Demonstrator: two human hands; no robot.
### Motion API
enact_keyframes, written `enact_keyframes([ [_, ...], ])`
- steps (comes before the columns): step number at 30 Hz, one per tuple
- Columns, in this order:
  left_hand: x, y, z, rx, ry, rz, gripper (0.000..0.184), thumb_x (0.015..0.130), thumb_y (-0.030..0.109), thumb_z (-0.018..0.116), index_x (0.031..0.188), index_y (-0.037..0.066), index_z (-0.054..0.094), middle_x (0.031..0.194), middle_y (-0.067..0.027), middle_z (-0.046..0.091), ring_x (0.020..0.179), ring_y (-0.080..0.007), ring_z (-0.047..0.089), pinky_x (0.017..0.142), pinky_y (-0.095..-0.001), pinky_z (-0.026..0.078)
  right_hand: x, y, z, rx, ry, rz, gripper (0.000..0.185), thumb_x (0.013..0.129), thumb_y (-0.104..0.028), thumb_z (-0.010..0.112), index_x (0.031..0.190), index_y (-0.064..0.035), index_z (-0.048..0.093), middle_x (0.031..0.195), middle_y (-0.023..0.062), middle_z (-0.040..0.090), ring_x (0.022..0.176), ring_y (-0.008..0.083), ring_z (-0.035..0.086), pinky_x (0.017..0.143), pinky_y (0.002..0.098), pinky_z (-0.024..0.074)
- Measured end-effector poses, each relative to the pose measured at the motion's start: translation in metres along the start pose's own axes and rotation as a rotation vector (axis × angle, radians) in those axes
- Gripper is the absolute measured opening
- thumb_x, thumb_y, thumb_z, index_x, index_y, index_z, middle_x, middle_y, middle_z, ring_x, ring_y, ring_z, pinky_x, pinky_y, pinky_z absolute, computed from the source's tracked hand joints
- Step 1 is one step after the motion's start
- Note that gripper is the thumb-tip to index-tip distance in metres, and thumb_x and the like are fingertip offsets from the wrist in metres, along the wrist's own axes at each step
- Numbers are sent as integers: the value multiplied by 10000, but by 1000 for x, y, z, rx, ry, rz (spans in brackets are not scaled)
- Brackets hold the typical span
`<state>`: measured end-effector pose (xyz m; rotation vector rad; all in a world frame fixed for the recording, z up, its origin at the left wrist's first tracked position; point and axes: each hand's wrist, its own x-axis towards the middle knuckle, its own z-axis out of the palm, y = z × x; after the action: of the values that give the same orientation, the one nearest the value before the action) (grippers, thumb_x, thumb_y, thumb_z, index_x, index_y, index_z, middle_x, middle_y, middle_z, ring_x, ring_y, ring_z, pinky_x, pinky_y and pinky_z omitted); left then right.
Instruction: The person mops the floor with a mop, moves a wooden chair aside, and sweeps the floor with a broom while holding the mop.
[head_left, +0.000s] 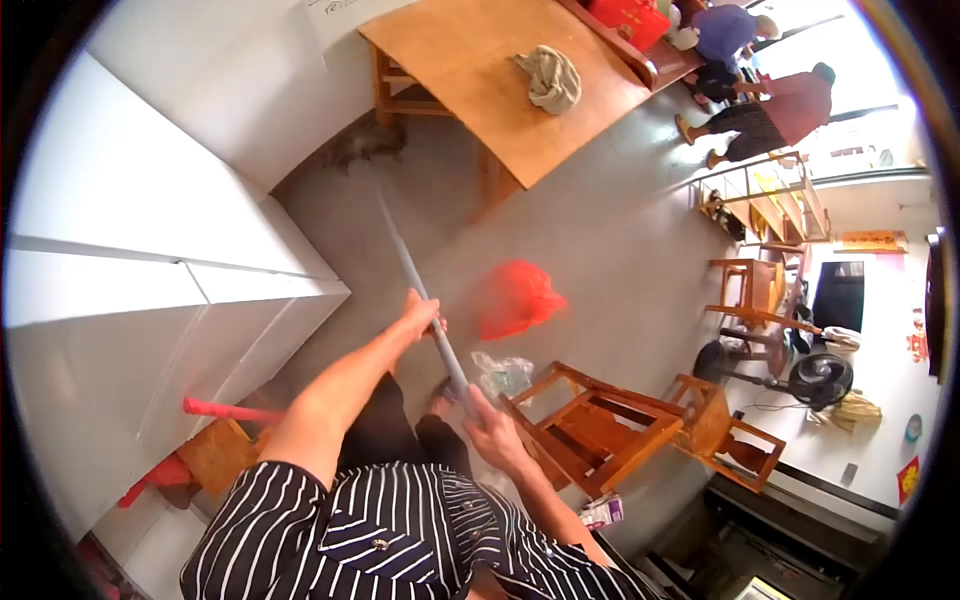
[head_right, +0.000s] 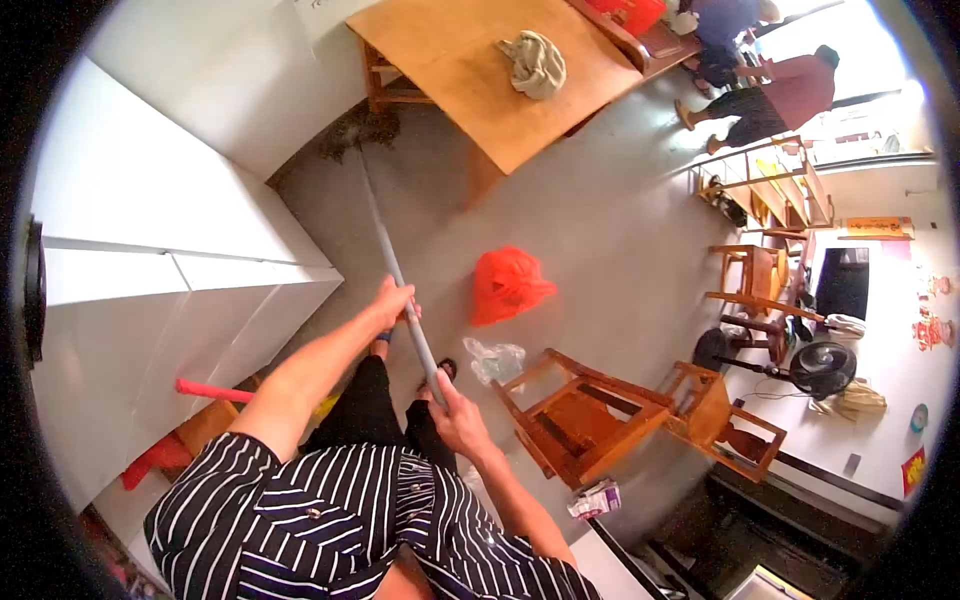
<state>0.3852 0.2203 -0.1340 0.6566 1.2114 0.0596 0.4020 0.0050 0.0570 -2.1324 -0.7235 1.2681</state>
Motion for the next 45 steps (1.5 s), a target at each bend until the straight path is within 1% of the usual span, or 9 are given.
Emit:
enact_keyframes([
  [6,-78,-125,56,-26,-142,-24,676,828,38,455,1310,157,-4,748,-134,441,468,-265,522,403,-436,505,-133,17,-54,-69,-58,120,577,814,-146,587,1345,-100,364,1118,235,567,1013,340,577,858,348,434],
  [13,-133,-79,69,-52,-159,-92,507,822,95,541,1180,76,182,794,-144,475,528,-276,588,444,-426,538,-148,-24,-76,-77,-72,258,545,809,-123,602,1315,-77,404,1087,255,571,979,311,602,804,340,461],
  [23,28,48,-26,-109,-83,-46,308,831,51,506,1011,71,256,689,-116,456,472,-249,548,380,-446,517,35,-28,12,-124,80,-312,544,794,-120,559,1301,-43,374,952,299,570,871,454,558,729,459,455],
  [24,16,38,-20,-107,-118,-87,303,831,50,505,1004,75,257,684,-115,454,468,-249,545,376,-446,516,23,-47,-4,-32,-27,-31,520,797,-123,564,1283,-36,401,951,306,565,881,452,555,723,465,454],
  [25,1,30,-9,-90,-97,-89,297,832,54,507,986,81,254,686,-117,460,478,-261,553,399,-447,520,11,-29,-9,-84,-29,-43,558,797,-131,570,1314,-31,385,977,259,588,897,247,620,752,341,463],
  [27,-30,-10,12,-90,-89,-82,299,836,55,513,955,99,242,685,-125,462,472,-277,552,421,-455,518,-31,-4,-18,-189,6,-167,585,794,-136,579,1326,-61,347,944,300,569,879,454,552,723,461,453],
  [34,-153,-90,55,-79,-150,-214,371,832,66,535,1087,59,267,834,-150,500,541,-279,594,452,-394,546,-179,30,-59,-108,-134,161,679,788,8,537,1385,-219,308,902,211,589,794,355,594,704,390,458],
  [39,-145,-51,48,-148,-174,-223,343,839,71,543,1070,72,289,821,-127,493,549,-272,590,458,-393,546,-149,-14,-67,-90,-140,271,643,790,3,548,1368,-180,336,929,232,592,842,361,601,726,383,459],
  [45,-28,21,6,-143,-32,-84,235,847,82,509,952,78,299,699,-128,481,510,-278,556,435,-471,523,-8,-39,-23,-246,-12,-166,591,790,-134,567,1335,-80,345,918,291,568,851,435,567,709,468,450],
])
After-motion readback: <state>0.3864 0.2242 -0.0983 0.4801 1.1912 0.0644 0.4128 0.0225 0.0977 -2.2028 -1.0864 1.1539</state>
